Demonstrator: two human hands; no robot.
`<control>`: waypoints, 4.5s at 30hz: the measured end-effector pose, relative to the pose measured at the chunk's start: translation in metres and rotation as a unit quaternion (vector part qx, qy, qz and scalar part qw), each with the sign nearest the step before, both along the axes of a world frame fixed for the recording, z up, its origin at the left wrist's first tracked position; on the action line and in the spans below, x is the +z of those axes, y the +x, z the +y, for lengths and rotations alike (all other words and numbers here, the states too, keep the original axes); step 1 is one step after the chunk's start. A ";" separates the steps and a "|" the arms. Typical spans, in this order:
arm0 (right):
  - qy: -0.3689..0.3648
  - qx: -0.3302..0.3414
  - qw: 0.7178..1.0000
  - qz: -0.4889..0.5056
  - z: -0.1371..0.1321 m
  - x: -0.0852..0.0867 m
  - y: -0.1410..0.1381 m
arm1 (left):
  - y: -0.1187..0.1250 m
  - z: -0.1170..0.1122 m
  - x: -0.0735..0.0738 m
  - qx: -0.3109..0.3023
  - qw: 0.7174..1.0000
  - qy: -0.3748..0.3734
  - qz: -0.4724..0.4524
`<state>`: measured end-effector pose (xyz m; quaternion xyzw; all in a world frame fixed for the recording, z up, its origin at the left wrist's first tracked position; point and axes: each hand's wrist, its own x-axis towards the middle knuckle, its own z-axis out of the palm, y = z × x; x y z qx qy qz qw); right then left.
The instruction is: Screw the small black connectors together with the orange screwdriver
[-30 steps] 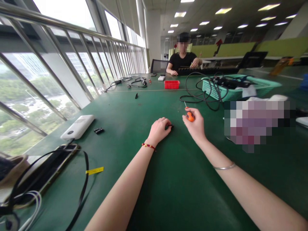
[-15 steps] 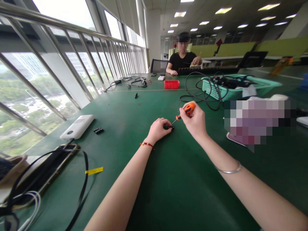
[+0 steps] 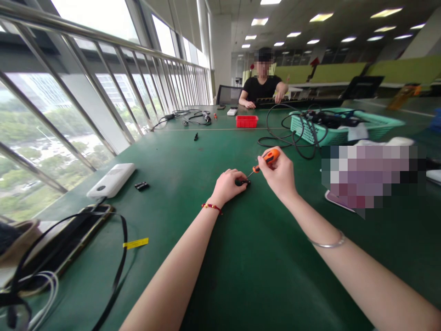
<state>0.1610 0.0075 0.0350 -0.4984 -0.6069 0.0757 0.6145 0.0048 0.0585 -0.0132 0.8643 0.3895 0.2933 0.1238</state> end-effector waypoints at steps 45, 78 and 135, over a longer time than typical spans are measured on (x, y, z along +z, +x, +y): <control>-0.128 -0.125 0.964 -0.198 -0.010 0.043 -0.021 | -0.001 -0.014 -0.001 -0.022 1.000 -0.009 -0.010; -0.162 -0.090 0.964 -0.193 -0.010 0.047 -0.018 | 0.003 -0.006 0.001 -0.023 0.998 -0.043 -0.031; -0.093 -0.058 0.987 -0.116 -0.009 0.046 -0.008 | 0.001 -0.007 0.002 -0.009 1.000 -0.008 -0.021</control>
